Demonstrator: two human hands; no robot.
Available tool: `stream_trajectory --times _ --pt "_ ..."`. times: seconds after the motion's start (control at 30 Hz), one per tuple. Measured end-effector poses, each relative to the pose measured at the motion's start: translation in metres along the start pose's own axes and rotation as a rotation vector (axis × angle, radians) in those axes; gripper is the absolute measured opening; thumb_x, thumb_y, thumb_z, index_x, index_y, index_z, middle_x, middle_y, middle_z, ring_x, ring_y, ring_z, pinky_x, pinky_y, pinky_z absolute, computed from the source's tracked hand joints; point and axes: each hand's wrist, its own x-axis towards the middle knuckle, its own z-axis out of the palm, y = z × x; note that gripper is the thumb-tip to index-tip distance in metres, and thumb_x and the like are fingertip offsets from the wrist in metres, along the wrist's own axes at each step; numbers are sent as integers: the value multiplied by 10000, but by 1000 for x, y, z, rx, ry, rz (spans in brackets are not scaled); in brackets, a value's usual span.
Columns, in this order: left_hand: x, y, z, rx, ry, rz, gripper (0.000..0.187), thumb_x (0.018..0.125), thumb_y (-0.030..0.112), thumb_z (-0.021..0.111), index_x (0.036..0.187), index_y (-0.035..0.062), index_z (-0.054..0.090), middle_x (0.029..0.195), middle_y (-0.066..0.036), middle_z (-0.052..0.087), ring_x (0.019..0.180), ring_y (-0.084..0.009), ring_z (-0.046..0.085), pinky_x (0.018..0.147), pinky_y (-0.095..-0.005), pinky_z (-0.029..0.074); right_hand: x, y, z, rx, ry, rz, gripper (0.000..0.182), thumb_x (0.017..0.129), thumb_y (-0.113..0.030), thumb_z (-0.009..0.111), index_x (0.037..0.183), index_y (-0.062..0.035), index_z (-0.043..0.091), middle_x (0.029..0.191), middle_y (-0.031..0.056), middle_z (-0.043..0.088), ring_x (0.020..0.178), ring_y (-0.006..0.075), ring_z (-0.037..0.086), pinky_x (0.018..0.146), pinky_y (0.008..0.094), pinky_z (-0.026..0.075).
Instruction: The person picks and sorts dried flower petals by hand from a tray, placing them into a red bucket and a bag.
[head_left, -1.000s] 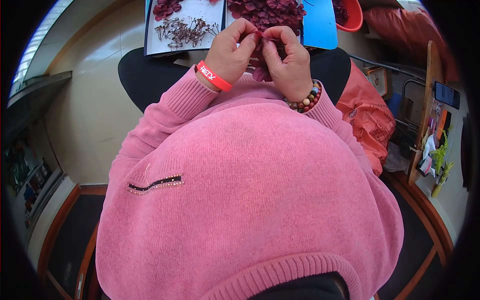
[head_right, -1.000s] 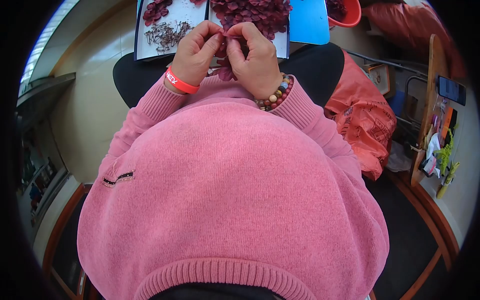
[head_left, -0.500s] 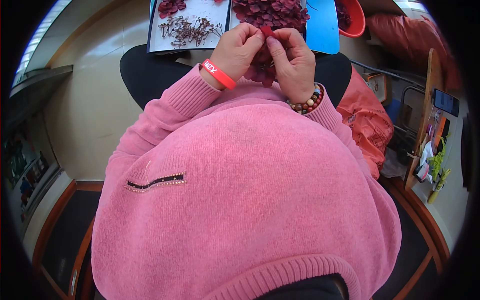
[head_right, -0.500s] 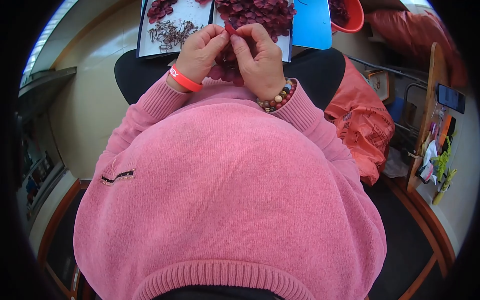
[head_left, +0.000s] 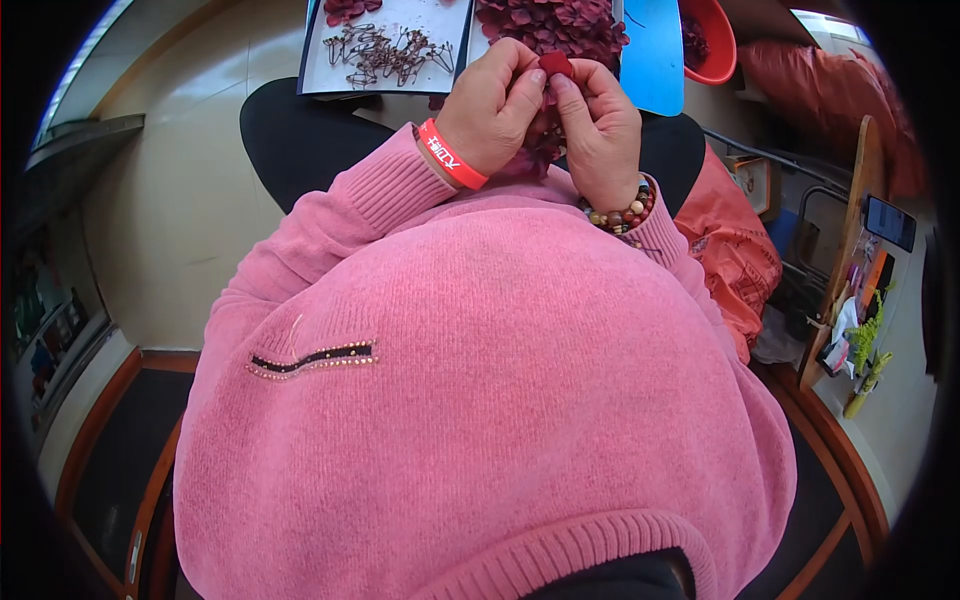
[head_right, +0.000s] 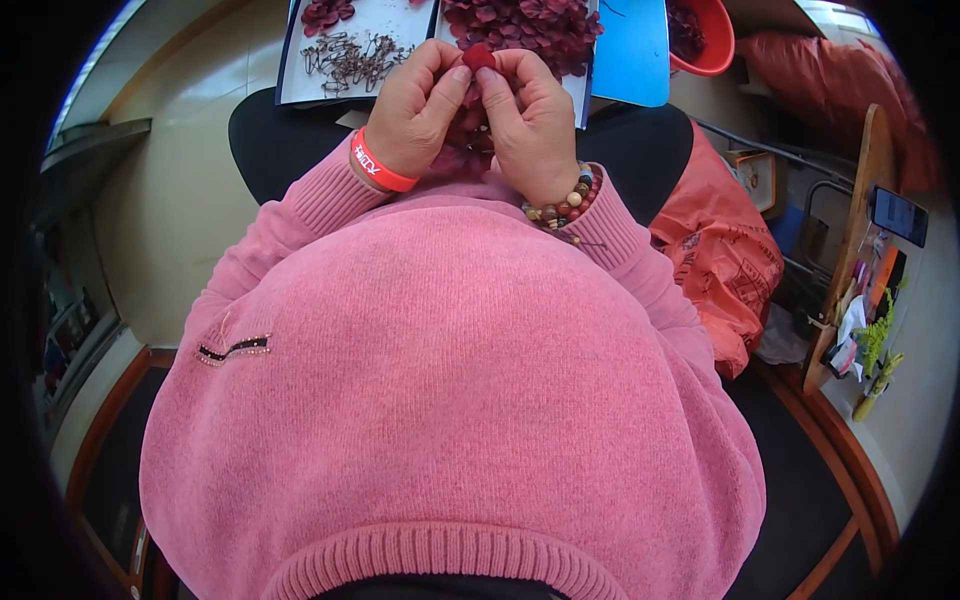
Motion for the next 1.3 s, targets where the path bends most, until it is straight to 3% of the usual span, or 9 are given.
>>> stream_trajectory --times 0.13,0.43,0.73,1.3 --pt "-2 6 1 -161 -17 -26 103 882 105 478 879 2 478 657 -50 536 565 -102 529 506 -246 430 0 -2 -1 6 -28 -25 118 913 -97 484 1000 -29 525 755 -5 566 597 32 523 516 156 431" --pt "-5 6 4 -69 52 90 92 889 87 462 891 -2 484 695 -41 538 599 -88 514 544 -223 430 -1 1 1 124 -68 -8 130 917 -120 484 1018 -40 499 754 -22 544 583 14 466 515 140 378" --pt "-2 1 3 -389 16 -133 128 907 123 472 882 4 512 739 -3 549 639 -53 498 585 -194 433 0 1 2 178 -15 68 113 907 -122 499 992 -50 482 774 -23 547 564 2 444 480 138 345" --pt "-1 4 -2 -420 39 -270 163 898 158 500 881 8 563 730 -5 568 642 -45 513 577 -176 433 0 2 4 138 -39 38 176 872 -40 504 1042 -23 466 880 10 549 686 13 515 575 144 421"
